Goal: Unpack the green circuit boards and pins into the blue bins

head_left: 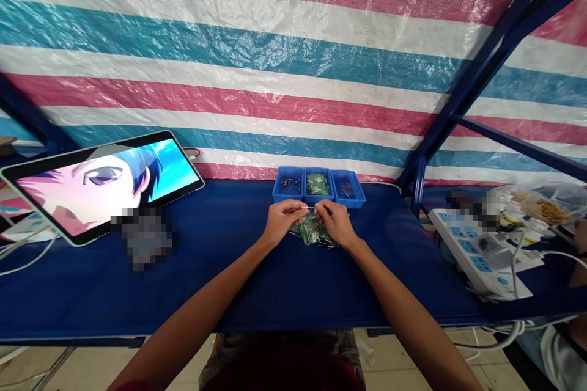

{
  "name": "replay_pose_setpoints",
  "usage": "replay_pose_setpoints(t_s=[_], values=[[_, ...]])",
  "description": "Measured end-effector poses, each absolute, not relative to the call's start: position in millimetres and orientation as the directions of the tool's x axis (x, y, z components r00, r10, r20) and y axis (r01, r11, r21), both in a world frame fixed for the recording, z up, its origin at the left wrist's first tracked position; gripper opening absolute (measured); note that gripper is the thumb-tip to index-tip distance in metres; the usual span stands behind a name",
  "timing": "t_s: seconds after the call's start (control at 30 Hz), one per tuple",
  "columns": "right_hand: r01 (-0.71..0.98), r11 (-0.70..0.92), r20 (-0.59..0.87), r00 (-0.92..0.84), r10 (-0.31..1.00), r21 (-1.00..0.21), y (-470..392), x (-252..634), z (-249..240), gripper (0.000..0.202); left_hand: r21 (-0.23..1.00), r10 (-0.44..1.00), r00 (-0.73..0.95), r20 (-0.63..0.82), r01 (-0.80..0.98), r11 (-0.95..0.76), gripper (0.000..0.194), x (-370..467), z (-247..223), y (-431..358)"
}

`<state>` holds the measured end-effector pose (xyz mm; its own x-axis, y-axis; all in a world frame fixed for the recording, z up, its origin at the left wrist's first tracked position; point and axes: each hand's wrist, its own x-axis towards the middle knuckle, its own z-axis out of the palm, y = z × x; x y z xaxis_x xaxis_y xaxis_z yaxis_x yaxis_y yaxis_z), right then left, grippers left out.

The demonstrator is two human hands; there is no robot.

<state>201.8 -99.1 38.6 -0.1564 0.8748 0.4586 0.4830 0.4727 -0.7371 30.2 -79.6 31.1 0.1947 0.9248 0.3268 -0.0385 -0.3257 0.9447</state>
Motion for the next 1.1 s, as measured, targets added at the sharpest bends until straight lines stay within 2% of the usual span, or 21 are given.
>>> replay_pose_setpoints(t_s=[0.13,0.27,0.43,0.57,0.67,0.77,0.93,1.1], values=[[0.494,0.470,0.453,-0.164,0.876,-0.731,-99.9,201.3,38.4,0.043,0.939,0.918,0.195,0.344,-0.083,-0.334,0.030,31.0,34.7,-79.9],[0.514,0.445,0.464,-0.100,0.880,-0.733,-99.9,201.9,38.5,0.046,0.929,0.901,0.229,0.369,-0.098,-0.356,0.031,31.4,33.9,-82.3],[0.521,0.441,0.476,-0.074,0.876,-0.731,-99.0,203.2,39.8,0.045,0.904,0.877,0.287,0.386,0.073,-0.422,0.027,29.7,30.5,-84.5],[0.515,0.441,0.477,-0.069,0.876,-0.735,-99.6,203.0,41.0,0.044,0.804,0.830,0.249,0.498,0.225,-0.550,0.029,27.6,29.3,-82.6],[0.516,0.439,0.475,-0.070,0.877,-0.736,-100.4,202.8,41.8,0.044,0.758,0.801,0.250,0.544,0.263,-0.597,0.029,26.2,28.1,-80.5],[0.519,0.441,0.476,-0.073,0.877,-0.733,-100.5,202.7,42.1,0.043,0.792,0.823,0.254,0.508,0.237,-0.562,0.029,25.6,27.8,-79.9],[0.525,0.450,0.484,-0.081,0.871,-0.722,-99.4,203.2,41.5,0.039,0.918,0.904,0.254,0.343,0.114,-0.380,0.043,26.1,32.6,-81.9],[0.460,0.513,0.497,-0.166,0.852,-0.725,-98.1,203.0,35.3,0.030,0.954,0.923,0.277,0.266,0.065,-0.294,0.050,27.2,37.3,-85.2]])
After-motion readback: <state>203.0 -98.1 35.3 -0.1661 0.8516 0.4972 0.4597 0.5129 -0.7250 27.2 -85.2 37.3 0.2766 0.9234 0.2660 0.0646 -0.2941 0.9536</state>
